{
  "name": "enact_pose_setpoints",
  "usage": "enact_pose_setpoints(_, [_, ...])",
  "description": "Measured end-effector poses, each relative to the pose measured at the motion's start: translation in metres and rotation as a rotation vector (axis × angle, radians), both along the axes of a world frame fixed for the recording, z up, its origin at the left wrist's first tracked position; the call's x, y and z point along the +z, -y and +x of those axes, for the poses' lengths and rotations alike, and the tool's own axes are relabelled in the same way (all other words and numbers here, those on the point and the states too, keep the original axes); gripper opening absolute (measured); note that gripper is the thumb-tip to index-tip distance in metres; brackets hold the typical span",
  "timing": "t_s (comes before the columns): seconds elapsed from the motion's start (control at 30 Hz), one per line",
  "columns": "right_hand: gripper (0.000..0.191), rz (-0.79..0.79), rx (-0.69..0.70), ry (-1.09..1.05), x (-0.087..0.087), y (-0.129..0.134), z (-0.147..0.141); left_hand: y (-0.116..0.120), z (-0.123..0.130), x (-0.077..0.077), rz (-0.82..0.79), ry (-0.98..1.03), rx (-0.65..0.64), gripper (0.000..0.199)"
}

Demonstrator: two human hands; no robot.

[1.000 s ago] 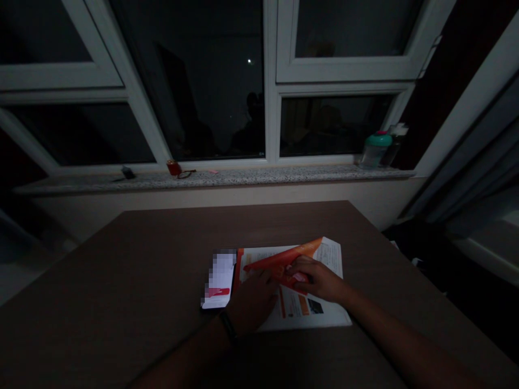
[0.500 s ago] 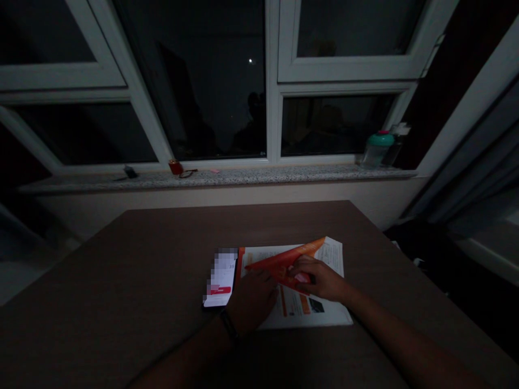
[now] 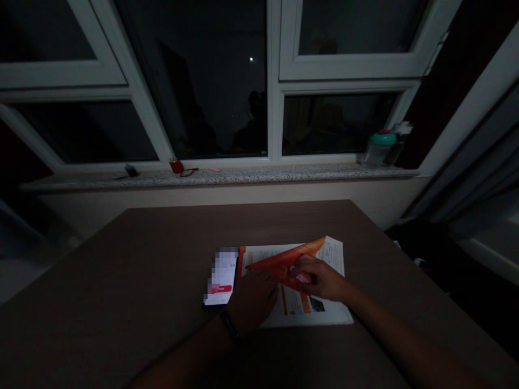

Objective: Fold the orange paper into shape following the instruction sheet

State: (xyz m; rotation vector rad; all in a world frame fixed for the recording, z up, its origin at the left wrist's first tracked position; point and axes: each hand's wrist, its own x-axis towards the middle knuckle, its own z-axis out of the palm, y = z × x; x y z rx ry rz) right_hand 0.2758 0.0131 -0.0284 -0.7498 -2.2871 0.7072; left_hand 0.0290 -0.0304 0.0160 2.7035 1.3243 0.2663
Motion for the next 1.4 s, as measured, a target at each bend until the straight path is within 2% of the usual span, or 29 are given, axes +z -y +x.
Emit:
enact_pose_setpoints(0.3, [0.032, -0.002, -0.008, 0.009, 0.0, 0.0, 0.0, -0.001, -0.001, -0.006, 0.038, 0.048, -0.014, 0.013])
enact_pose_setpoints(0.47, [0.03, -0.002, -0.018, 0.014, 0.0, 0.001, -0.001, -0.003, -0.004, -0.012, 0.16, 0.13, -0.017, 0.046])
enact_pose_setpoints(0.57, [0.025, 0.004, -0.034, 0.02, 0.0, 0.001, -0.002, -0.004, -0.004, -0.018, 0.145, 0.103, 0.009, 0.056])
enact_pose_setpoints(0.83, [0.027, 0.01, -0.054, 0.016, -0.003, -0.001, -0.002, -0.001, -0.001, -0.013, 0.04, 0.026, 0.046, 0.052])
enact_pose_setpoints(1.03, [0.017, 0.027, -0.083, 0.006, 0.001, 0.001, -0.004, 0.0, -0.001, -0.013, 0.045, -0.002, 0.041, 0.045])
enact_pose_setpoints(1.4, [0.024, 0.05, -0.066, 0.027, 0.003, 0.002, -0.004, 0.0, -0.002, -0.014, 0.016, 0.008, 0.032, 0.048])
